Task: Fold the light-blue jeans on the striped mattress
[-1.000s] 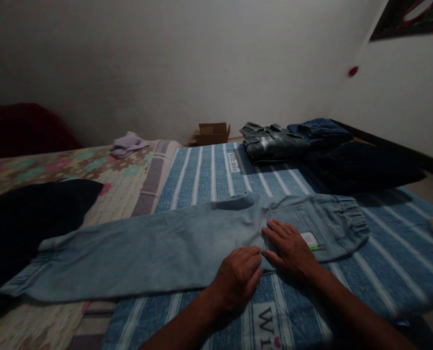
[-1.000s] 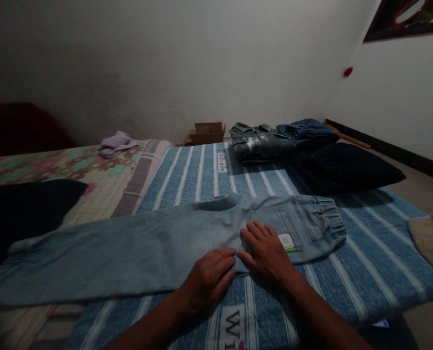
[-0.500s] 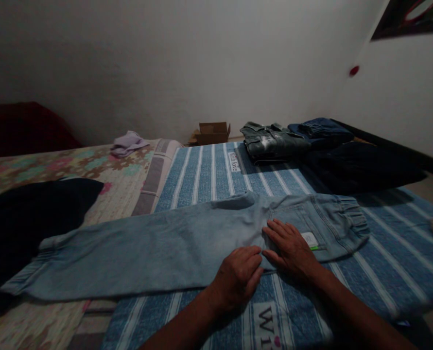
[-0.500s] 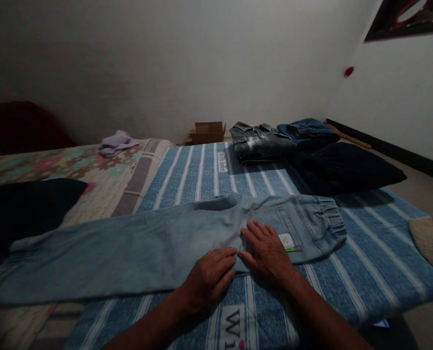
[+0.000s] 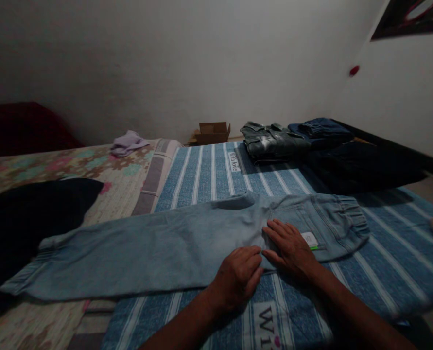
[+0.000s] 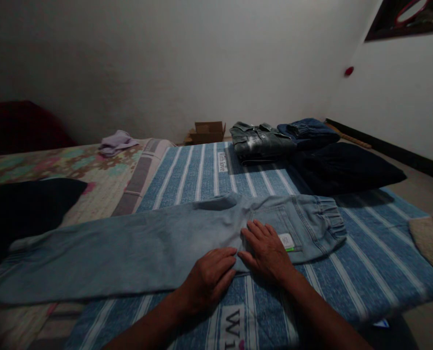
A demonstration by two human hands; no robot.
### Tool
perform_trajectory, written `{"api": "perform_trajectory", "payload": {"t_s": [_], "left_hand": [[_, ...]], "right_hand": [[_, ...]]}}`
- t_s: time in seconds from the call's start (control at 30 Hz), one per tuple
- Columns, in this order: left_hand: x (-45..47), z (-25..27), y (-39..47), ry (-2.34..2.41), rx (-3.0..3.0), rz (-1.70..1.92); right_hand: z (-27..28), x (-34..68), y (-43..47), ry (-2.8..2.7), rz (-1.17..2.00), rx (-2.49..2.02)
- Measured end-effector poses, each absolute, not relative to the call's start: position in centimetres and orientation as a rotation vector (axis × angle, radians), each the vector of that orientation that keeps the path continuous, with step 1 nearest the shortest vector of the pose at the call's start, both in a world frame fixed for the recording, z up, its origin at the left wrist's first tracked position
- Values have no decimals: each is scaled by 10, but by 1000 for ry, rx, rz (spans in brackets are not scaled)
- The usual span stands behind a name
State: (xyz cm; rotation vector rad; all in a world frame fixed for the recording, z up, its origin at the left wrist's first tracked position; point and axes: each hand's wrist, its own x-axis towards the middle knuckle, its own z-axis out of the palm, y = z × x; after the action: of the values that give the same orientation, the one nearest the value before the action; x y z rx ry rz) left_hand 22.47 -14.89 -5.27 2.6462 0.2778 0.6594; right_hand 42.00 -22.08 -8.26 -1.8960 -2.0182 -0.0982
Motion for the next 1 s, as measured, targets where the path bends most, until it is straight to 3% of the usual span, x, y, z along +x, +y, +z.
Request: {"api": "perform_trajectory", "payload": {"t_s": [1.0], "left_hand": [[226, -53, -149, 284, 2642, 672]], "right_hand": [[-84, 420, -221, -1998, -93, -1886]]}}
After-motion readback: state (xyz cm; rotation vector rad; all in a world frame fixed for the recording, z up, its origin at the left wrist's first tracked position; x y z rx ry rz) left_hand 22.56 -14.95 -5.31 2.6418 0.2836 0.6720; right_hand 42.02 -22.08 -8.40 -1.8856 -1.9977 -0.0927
